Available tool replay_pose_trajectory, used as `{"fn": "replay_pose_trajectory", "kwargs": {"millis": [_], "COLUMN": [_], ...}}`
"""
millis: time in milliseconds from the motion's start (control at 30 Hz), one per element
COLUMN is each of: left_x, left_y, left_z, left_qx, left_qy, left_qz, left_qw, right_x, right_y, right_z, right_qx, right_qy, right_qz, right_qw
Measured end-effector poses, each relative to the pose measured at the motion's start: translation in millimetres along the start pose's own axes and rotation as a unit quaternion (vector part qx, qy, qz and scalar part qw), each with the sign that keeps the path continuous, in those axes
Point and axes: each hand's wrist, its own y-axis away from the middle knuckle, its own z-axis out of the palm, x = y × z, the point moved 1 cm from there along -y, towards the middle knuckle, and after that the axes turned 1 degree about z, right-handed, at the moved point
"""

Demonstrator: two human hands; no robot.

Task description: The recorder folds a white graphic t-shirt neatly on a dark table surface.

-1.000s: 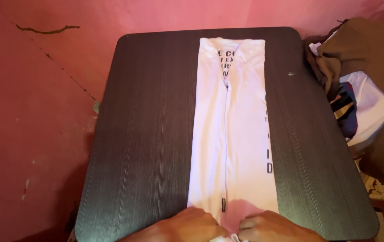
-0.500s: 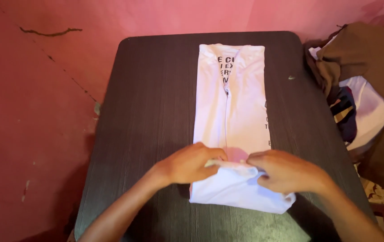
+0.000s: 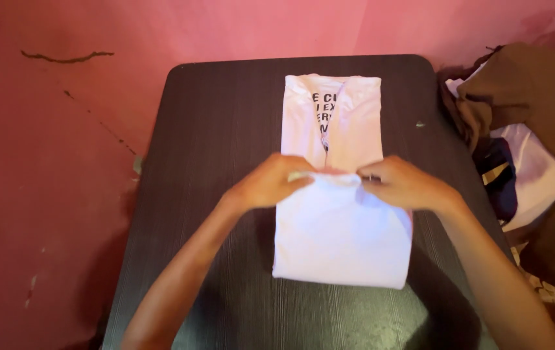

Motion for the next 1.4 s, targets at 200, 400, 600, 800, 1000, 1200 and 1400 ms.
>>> {"fn": "replay_pose_trajectory", "kwargs": {"millis": [200, 400, 600, 800, 1000, 1200, 1400], "left_x": [-130, -225, -181, -104, -43, -11, -23], "left_y": [-64, -89, -70, 6, 71, 109, 127], "left_z": [2, 32, 37, 36, 53, 78, 103], "left_qx": [0.135, 0.223, 0.302, 0.205, 0.095, 0.203, 0.285], "left_qy": [-0.016, -0.075, -0.052, -0.068, -0.043, -0.063, 0.004], "left_qz": [-0.072, -0.219, -0.210, -0.230, -0.327, -0.266, -0.212], "left_qw": [0.988, 0.947, 0.928, 0.949, 0.939, 0.940, 0.935], "right_x": [41, 116, 93, 109, 42, 14, -6], "right_y": [-70, -117, -88, -28, 36, 80, 94], "right_z": [-7, 41, 33, 66, 86, 108, 136], "right_qx": [0.093, 0.127, 0.168, 0.294, 0.245, 0.235, 0.400], "right_qy": [0.133, 0.175, 0.097, 0.082, -0.054, -0.137, -0.331], "right_qz": [0.145, 0.148, 0.165, 0.183, 0.273, 0.334, 0.145], "right_qw": [0.976, 0.965, 0.967, 0.935, 0.929, 0.902, 0.842]}}
